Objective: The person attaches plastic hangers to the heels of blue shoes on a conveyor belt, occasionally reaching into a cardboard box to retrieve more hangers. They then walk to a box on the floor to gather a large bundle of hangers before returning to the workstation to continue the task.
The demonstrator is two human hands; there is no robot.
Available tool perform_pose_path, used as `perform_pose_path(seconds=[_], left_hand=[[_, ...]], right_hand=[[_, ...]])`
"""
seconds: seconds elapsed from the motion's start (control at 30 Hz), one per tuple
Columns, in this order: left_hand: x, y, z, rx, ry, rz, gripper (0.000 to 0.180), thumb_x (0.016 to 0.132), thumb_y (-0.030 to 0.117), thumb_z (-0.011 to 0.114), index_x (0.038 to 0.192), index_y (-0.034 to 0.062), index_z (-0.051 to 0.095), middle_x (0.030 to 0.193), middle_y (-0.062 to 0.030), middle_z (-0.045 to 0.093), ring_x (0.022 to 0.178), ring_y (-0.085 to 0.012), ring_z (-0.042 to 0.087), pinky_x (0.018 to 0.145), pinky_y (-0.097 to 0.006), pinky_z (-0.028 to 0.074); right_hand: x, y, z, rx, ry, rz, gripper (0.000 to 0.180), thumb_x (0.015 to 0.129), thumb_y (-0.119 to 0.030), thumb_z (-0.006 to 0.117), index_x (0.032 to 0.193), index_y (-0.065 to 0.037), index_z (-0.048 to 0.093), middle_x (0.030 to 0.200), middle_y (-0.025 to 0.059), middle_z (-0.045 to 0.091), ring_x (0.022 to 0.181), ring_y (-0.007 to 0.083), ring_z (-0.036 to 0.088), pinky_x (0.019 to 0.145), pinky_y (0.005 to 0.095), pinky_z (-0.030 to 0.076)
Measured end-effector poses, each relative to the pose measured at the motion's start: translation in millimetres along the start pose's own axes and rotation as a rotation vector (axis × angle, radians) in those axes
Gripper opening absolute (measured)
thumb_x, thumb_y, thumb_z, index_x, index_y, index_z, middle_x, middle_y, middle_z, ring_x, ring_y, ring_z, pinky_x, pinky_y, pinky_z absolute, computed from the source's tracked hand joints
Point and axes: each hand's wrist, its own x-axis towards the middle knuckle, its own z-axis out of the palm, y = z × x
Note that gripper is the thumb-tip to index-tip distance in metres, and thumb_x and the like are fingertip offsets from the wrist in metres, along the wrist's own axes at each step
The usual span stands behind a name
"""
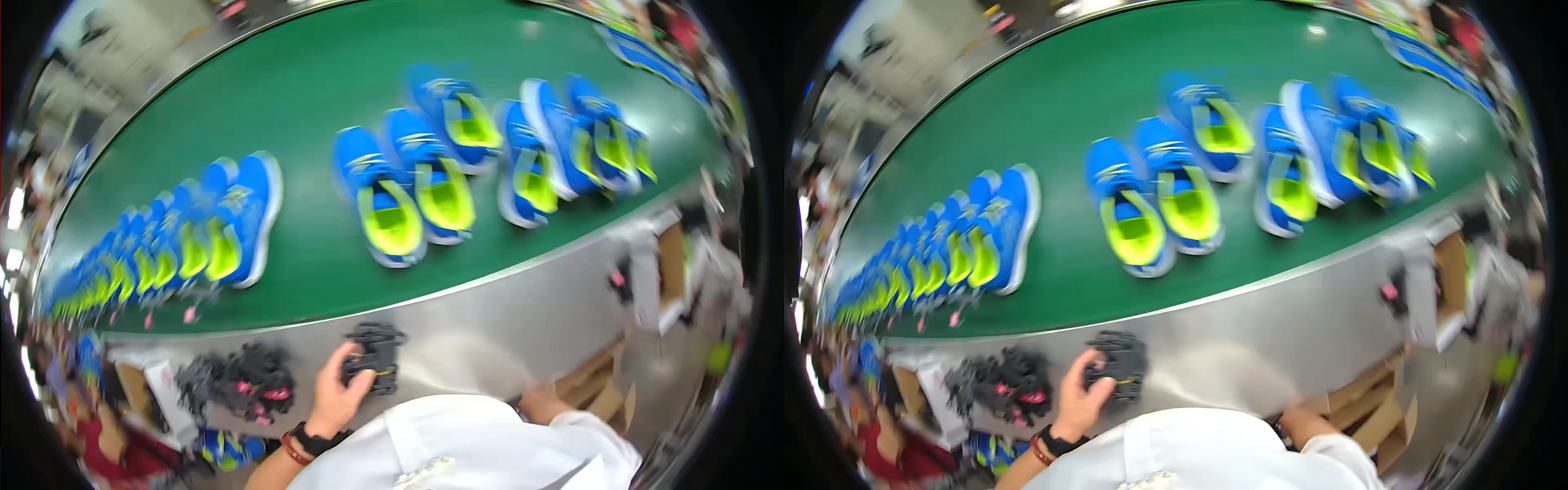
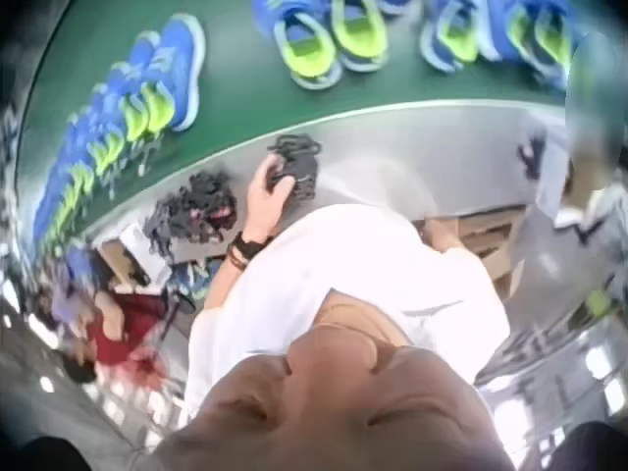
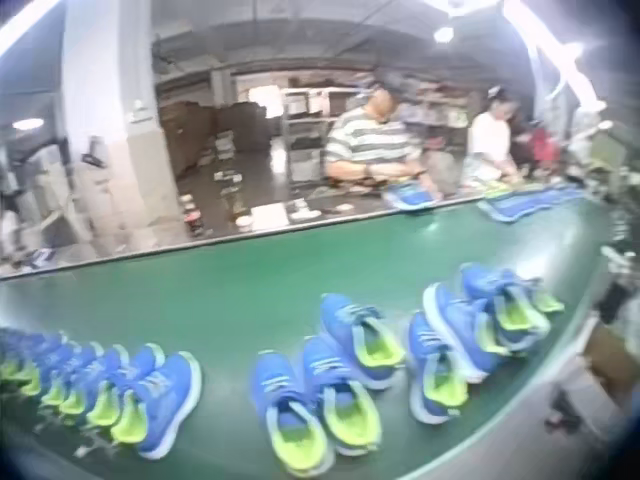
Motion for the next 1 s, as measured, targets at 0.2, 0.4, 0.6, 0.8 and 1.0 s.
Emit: perform_pose_path(seconds=[0.2,0.4,0.6,0.8,1.0], left_hand=[[-8,-10,21,-0.518,-0.011,-0.201,0.046,0.088,0.008,0.059,0.131,-0.0010,0.043,0.109,-0.0060,0.056,0.090,-0.0150,0.059,0.075,-0.029,0.051],[-15,-9,63,-0.614,-0.104,-0.098,0.047,0.091,0.010,0.059,0.132,0.0033,0.038,0.111,-0.0088,0.056,0.095,-0.0160,0.059,0.078,-0.030,0.052],[-30,26,95,-0.392,-0.322,-0.051,0.045,0.093,0.018,0.057,0.132,0.0041,0.039,0.111,-0.0087,0.054,0.098,-0.0169,0.059,0.080,-0.030,0.053],[-28,37,39,0.550,-0.207,0.986,0.081,0.070,0.025,0.080,0.137,0.0042,0.040,0.136,-0.0234,0.042,0.125,-0.0334,0.045,0.100,-0.044,0.040],[-30,52,67,1.014,-0.483,1.087,0.082,0.060,0.018,0.080,0.133,0.0071,0.047,0.135,-0.0162,0.048,0.126,-0.0323,0.045,0.103,-0.047,0.036]], right_hand=[[-90,1,73,0.196,0.053,0.166,0.043,0.080,-0.037,0.061,0.109,-0.004,0.065,0.117,0.0202,0.061,0.107,0.0371,0.057,0.091,0.0436,0.045],[-152,-66,11,0.273,0.993,-0.128,0.027,0.086,-0.020,0.061,0.107,-0.003,0.062,0.102,0.0171,0.064,0.092,0.0327,0.062,0.079,0.0385,0.049],[-108,-95,-41,0.969,1.049,-0.648,0.068,0.085,-0.019,0.067,0.141,-0.004,0.031,0.106,0.0153,0.061,0.095,0.0193,0.062,0.080,0.0314,0.053],[-117,-70,-51,1.492,0.361,-0.646,0.041,0.089,-0.018,0.058,0.123,0.001,0.048,0.092,0.0134,0.061,0.066,0.0159,0.061,0.055,0.0271,0.054],[-138,-79,-58,1.148,0.206,-0.533,0.042,0.094,-0.032,0.050,0.115,0.005,0.049,0.088,0.0169,0.062,0.057,0.0182,0.060,0.047,0.0282,0.054]])
